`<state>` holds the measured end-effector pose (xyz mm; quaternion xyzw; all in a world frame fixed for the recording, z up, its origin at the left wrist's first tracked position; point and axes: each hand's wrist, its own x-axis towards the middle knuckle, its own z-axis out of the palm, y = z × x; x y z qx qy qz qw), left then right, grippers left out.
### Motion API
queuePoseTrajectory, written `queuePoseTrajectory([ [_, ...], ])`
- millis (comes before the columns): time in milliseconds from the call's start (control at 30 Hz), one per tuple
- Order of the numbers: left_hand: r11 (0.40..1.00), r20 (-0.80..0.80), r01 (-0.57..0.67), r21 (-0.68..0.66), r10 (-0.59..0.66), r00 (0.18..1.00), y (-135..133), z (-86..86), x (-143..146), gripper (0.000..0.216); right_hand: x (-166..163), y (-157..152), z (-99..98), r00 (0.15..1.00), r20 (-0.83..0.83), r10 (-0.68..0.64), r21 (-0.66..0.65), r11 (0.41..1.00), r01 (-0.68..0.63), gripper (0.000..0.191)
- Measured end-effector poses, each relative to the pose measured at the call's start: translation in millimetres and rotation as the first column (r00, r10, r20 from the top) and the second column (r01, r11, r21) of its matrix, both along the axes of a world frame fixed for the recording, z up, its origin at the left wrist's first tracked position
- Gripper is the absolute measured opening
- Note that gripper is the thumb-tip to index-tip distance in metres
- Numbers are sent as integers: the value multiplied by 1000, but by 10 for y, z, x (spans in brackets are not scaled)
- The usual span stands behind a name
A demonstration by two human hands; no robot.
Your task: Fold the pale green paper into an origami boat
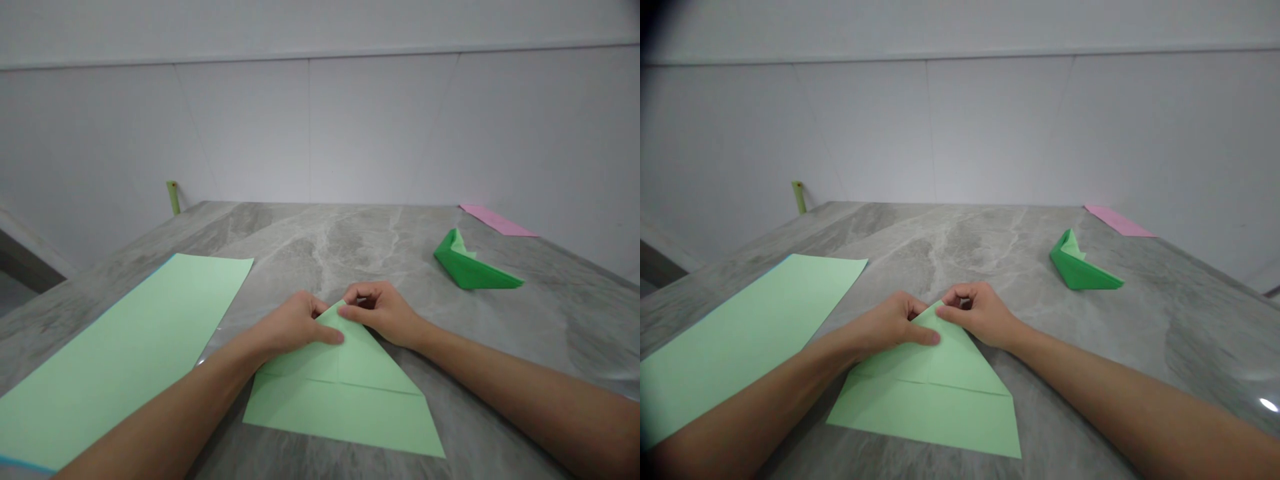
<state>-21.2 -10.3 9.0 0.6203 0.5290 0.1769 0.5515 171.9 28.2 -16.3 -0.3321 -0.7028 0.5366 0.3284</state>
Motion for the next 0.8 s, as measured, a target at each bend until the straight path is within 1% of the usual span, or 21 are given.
queuePoseTrajectory([
  [167, 1000, -51, -2, 25, 3, 999, 0, 3, 2, 24, 1, 0, 4, 999, -21, -30, 0, 1000, 30, 24],
  [367, 999, -10, -33, 8, 33, 999, -5, -42, 11, 24, 7, 16, -12, 1000, -17, -2, -7, 1000, 2, 24],
  [500, 993, 80, -111, -27, 113, 990, 16, -50, 7, 22, 5, 29, -25, 999, 40, 32, -39, 999, -30, 26],
  [567, 985, 98, -171, -6, 171, 980, 45, -24, -23, 21, 6, 31, -14, 998, 64, 27, -61, 998, -23, 26],
  [700, 948, 103, -312, 56, 306, 946, 122, 62, -150, 21, 17, 36, 18, 994, 113, -4, -83, 996, 13, 27],
  [767, 927, 124, -364, 87, 353, 927, 161, 87, -221, 24, 24, 51, 12, 992, 117, -53, -120, 990, 67, 27],
  [800, 916, 134, -387, 105, 373, 918, 180, 89, -250, 26, 26, 63, 0, 992, 91, -90, -150, 983, 103, 27],
])
